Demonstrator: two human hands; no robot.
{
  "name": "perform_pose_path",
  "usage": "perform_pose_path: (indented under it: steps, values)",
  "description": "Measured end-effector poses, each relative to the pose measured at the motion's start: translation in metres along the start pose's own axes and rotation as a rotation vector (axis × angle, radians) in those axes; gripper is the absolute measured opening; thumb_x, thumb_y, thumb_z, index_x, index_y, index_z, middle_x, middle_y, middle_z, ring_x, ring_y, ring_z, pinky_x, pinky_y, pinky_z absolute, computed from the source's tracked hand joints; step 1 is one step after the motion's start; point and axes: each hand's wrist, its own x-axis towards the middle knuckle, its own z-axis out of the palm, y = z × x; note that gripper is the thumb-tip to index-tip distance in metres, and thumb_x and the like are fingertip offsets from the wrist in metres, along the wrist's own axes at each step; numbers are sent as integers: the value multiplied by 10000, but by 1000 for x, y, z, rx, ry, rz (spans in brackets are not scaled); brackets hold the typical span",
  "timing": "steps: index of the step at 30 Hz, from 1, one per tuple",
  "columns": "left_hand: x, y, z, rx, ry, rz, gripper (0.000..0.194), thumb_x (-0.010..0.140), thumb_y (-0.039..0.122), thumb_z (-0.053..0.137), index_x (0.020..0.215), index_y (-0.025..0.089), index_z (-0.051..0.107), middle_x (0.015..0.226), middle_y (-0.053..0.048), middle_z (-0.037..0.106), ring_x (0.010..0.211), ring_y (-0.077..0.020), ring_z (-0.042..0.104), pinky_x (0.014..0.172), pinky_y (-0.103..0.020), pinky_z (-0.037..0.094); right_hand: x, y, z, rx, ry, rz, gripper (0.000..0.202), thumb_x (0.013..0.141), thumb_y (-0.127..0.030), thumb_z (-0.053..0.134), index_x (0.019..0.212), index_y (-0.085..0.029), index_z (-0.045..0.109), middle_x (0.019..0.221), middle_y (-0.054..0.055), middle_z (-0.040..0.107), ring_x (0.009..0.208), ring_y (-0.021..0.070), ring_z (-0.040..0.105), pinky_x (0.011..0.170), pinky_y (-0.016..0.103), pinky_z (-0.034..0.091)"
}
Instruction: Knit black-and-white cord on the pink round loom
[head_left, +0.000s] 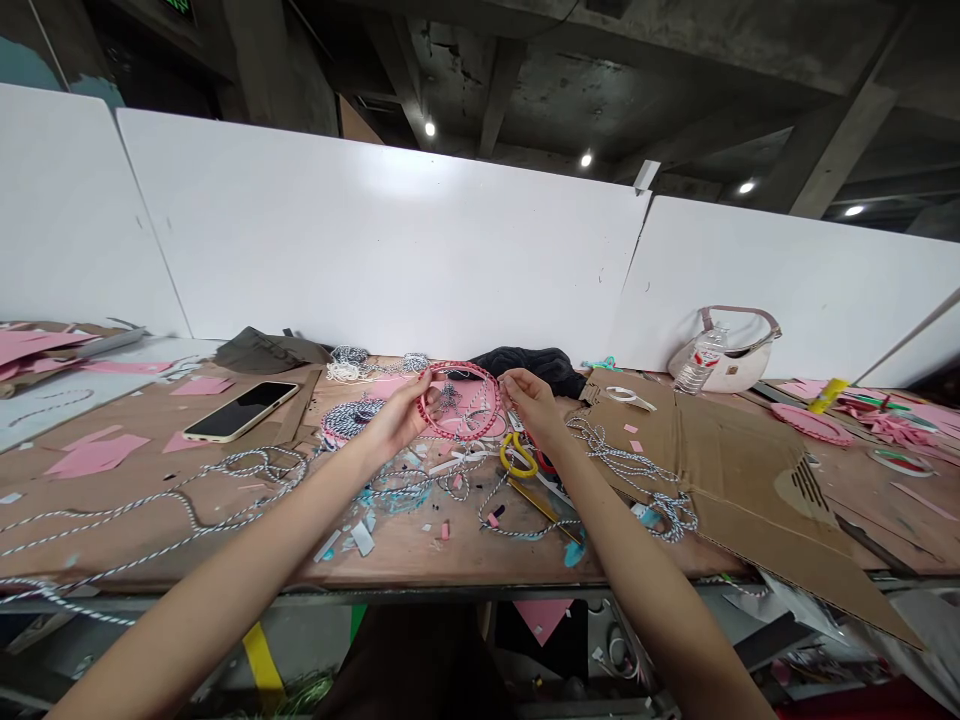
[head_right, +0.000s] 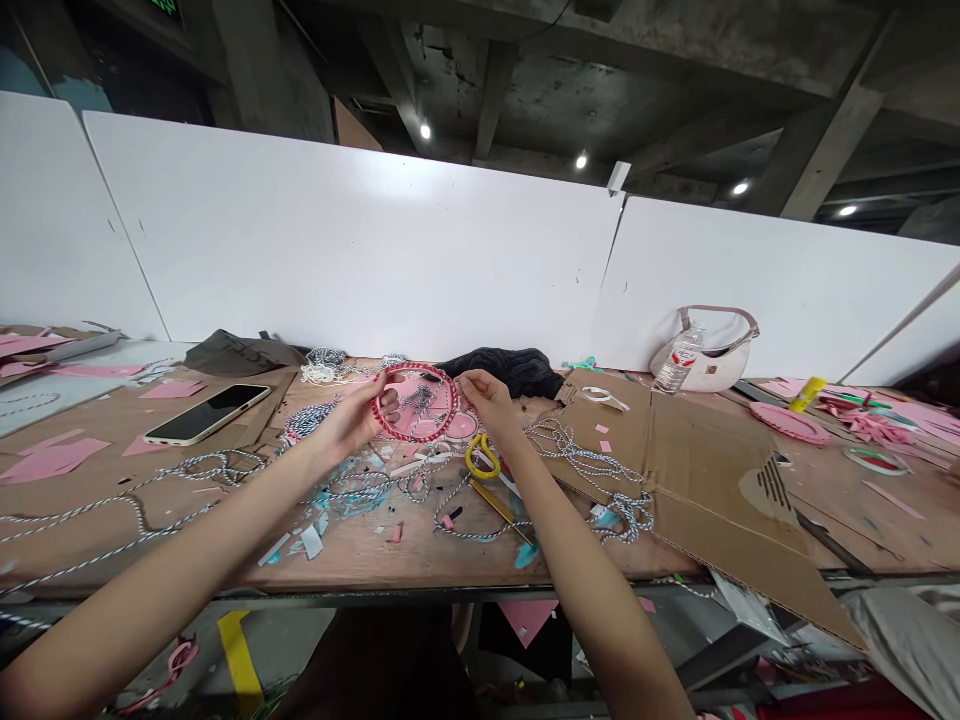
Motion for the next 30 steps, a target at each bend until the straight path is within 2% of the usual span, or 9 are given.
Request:
perform_pose_path:
  steps: [11, 19, 21, 26, 30]
  values:
    - [-2, 0, 3, -1, 4, 4, 88, 890, 188, 657, 868, 103, 652, 588, 21, 494, 487, -78, 466, 462, -171, 429, 1, 2, 0, 17, 16, 11, 444, 688, -588, 789, 839, -197, 644, 692, -19, 538, 570, 100, 432, 537, 244, 378]
    - [-1, 0, 1, -31, 8, -13, 105, 920, 174, 605, 844, 108, 636, 590, 17, 493, 488, -81, 472, 461, -174, 426, 2, 4, 0, 74, 12, 19, 384, 699, -531, 807, 821, -197, 660, 683, -19, 541, 558, 97, 444, 528, 246, 388]
    - [-1, 0, 1, -45, 7, -15, 118, 927, 171, 594, 833, 110, 630, 593, 14, 496, 491, -84, 476, 466, -179, 429, 2, 5, -1, 105, 34, 28, 373, 687, -511, 823, 830, -201, 672, 698, -11, 563, 590, 108, 486, 560, 253, 431]
    - [-1, 8, 2, -104, 11, 16, 145, 945, 215, 580, 872, 104, 639, 579, 28, 471, 486, -82, 466, 499, -189, 449, 2, 12, -8, 192, 118, 72, 420, 625, -485, 861, 904, -231, 677, 834, 18, 650, 806, 163, 626, 755, 310, 535]
    - [-2, 14, 3, -153, 16, 60, 193, 974, 242, 535, 909, 98, 646, 575, 35, 461, 488, -74, 465, 507, -180, 436, -2, 19, -2, 199, 78, 151, 446, 571, -442, 906, 891, -210, 699, 846, 36, 689, 832, 184, 660, 773, 328, 552]
